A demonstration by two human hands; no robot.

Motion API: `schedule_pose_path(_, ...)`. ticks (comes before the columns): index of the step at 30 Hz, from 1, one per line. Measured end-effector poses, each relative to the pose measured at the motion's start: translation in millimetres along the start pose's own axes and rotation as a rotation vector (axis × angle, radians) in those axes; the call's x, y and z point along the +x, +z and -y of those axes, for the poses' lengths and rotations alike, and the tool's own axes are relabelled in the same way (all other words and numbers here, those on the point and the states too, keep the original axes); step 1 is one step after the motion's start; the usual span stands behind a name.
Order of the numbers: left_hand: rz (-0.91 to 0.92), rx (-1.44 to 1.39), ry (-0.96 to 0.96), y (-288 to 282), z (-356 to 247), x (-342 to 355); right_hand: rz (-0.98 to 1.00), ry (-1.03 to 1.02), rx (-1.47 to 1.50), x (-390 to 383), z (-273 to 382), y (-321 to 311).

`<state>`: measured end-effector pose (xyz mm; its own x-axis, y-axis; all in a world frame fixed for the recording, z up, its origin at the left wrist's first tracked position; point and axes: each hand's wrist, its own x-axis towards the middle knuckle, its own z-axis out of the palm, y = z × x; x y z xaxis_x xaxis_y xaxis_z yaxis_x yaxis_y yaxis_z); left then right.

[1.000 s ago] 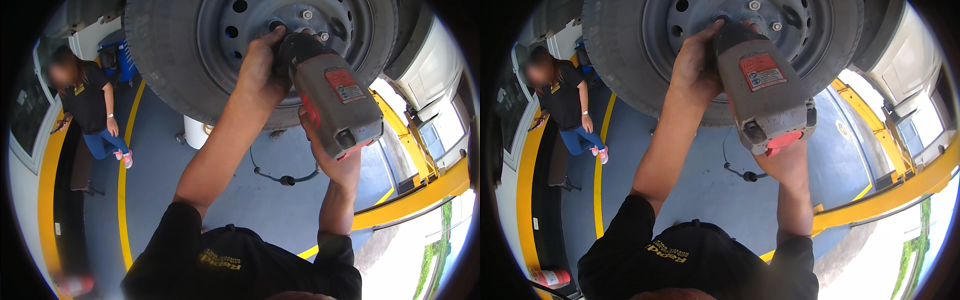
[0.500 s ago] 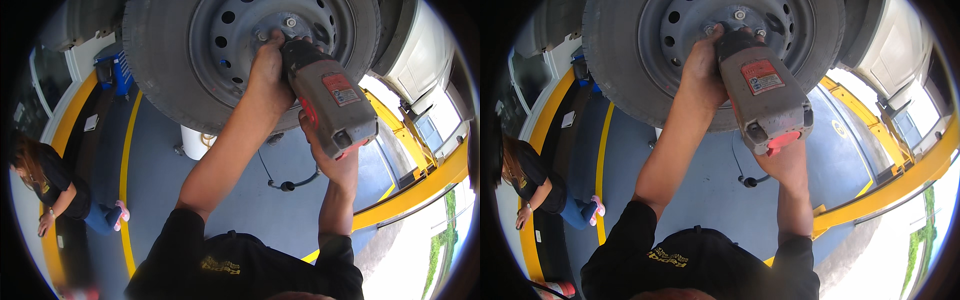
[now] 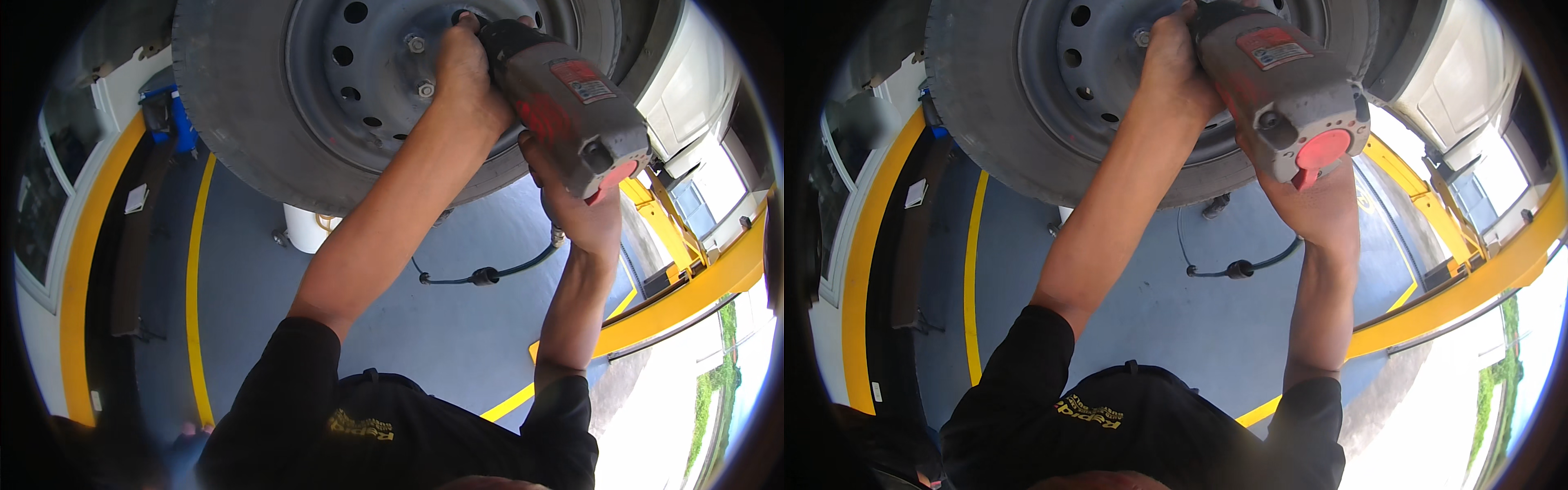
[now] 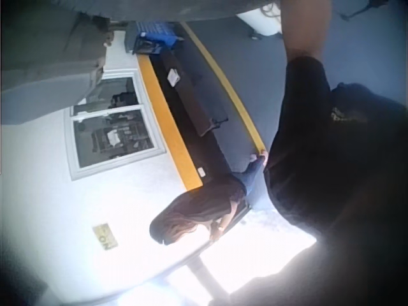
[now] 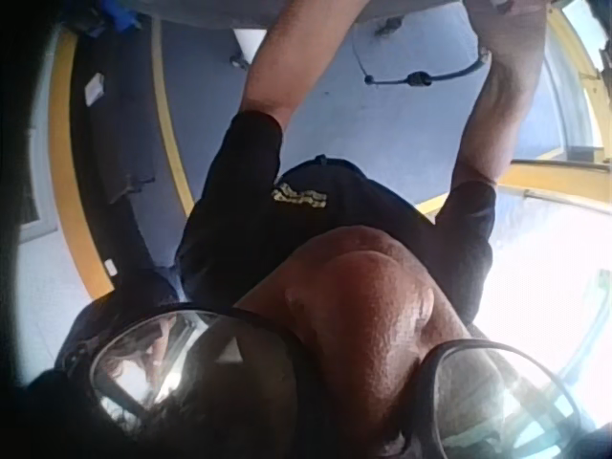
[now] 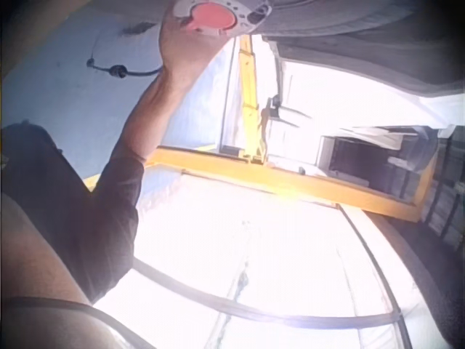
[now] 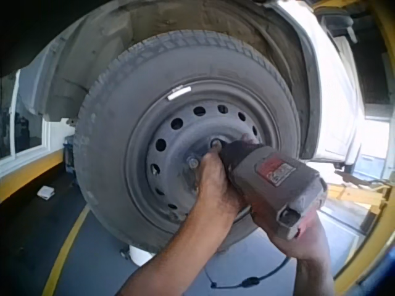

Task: The person removes lug nuts from a vehicle tire using an impact wrench, takes off the tire, mounts a new tire onto the wheel hub, hand-tightens lug nuts, and then uses the impact wrench to fully tighten them.

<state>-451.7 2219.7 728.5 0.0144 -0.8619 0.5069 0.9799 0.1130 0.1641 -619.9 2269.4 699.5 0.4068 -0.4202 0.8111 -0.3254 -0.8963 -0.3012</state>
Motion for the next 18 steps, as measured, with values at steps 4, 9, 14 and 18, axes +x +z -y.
schedule_pose_path(4,0.156,0.057,-0.024,-3.7,8.2,1.7,0.021,0.148,0.042,4.6,9.8,-15.2)
schedule_pose_path(9,-0.093,0.027,0.089,19.1,46.0,-23.8,-0.065,0.397,0.109,-26.4,12.1,-19.2)
schedule_pose_path(14,-0.063,0.008,0.061,-7.1,57.7,-19.3,-0.070,0.482,0.280,-29.9,-12.0,-21.2)
schedule_pose_path(18,-0.158,0.074,0.045,-6.4,51.5,-15.6,-0.028,0.351,0.159,-35.9,-17.5,-16.8)
